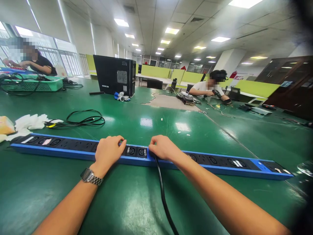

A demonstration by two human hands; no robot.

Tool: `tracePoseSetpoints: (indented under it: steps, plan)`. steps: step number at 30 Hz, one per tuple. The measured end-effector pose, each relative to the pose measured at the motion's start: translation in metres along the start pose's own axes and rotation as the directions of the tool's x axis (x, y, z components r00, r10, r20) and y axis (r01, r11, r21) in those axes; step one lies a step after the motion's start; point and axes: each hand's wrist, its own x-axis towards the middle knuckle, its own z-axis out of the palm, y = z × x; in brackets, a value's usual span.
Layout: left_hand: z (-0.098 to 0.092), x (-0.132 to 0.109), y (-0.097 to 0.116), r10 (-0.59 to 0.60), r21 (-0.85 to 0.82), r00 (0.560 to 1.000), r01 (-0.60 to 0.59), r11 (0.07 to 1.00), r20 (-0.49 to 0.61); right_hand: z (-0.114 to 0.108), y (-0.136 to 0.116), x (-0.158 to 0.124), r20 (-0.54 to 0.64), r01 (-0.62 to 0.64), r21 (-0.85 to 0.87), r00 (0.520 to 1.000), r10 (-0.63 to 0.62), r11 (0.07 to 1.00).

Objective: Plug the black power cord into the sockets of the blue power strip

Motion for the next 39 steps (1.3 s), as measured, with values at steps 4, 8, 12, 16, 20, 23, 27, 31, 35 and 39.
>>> tracePoseSetpoints:
  steps: [4,8,12,16,20,23,27,31,35,39]
  plan:
    - [0.000,0.000,-0.001,-0.004,-0.005,1.000,0.004,1.000,-0.002,-0.010,0.005,-0.003,-0.070,0.044,0.013,0.997,-0.043,0.999]
    - [0.001,0.001,-0.002,-0.004,-0.011,1.000,0.004,1.000,0.000,-0.045,0.048,-0.021,-0.275,0.014,0.191,0.961,0.040,0.982]
    - [0.002,0.001,-0.002,0.007,-0.010,1.000,-0.007,1.000,0.012,-0.055,0.102,-0.048,-0.136,-0.079,0.182,0.985,0.104,0.980]
    - [0.002,0.002,-0.003,-0.003,-0.002,1.000,0.003,1.000,0.026,-0.042,0.122,-0.055,-0.077,-0.072,0.224,0.993,0.091,0.972]
    - [0.002,0.002,-0.003,-0.013,-0.004,1.000,0.013,1.000,0.010,-0.041,0.120,-0.046,-0.104,-0.078,0.175,0.990,0.098,0.982]
    - [0.003,0.002,-0.004,-0.014,-0.003,1.000,0.014,1.000,0.027,-0.043,0.119,-0.042,-0.010,-0.025,0.245,1.000,0.028,0.969]
    - [0.003,0.003,-0.004,-0.033,0.002,0.998,0.032,0.999,0.053,-0.044,0.116,-0.040,-0.068,-0.071,0.197,0.994,0.085,0.978]
    - [0.001,0.003,-0.003,-0.035,-0.001,0.998,0.035,0.999,0.061,-0.049,0.110,-0.039,-0.025,-0.057,0.137,0.998,0.061,0.989]
    - [0.001,0.003,-0.003,-0.025,-0.002,0.998,0.025,1.000,0.056,-0.052,0.109,-0.039,-0.019,-0.067,0.092,0.997,0.069,0.994]
    - [0.003,0.004,-0.004,-0.025,-0.010,0.998,0.025,1.000,0.063,-0.052,0.115,-0.038,-0.033,-0.097,0.074,0.994,0.100,0.992]
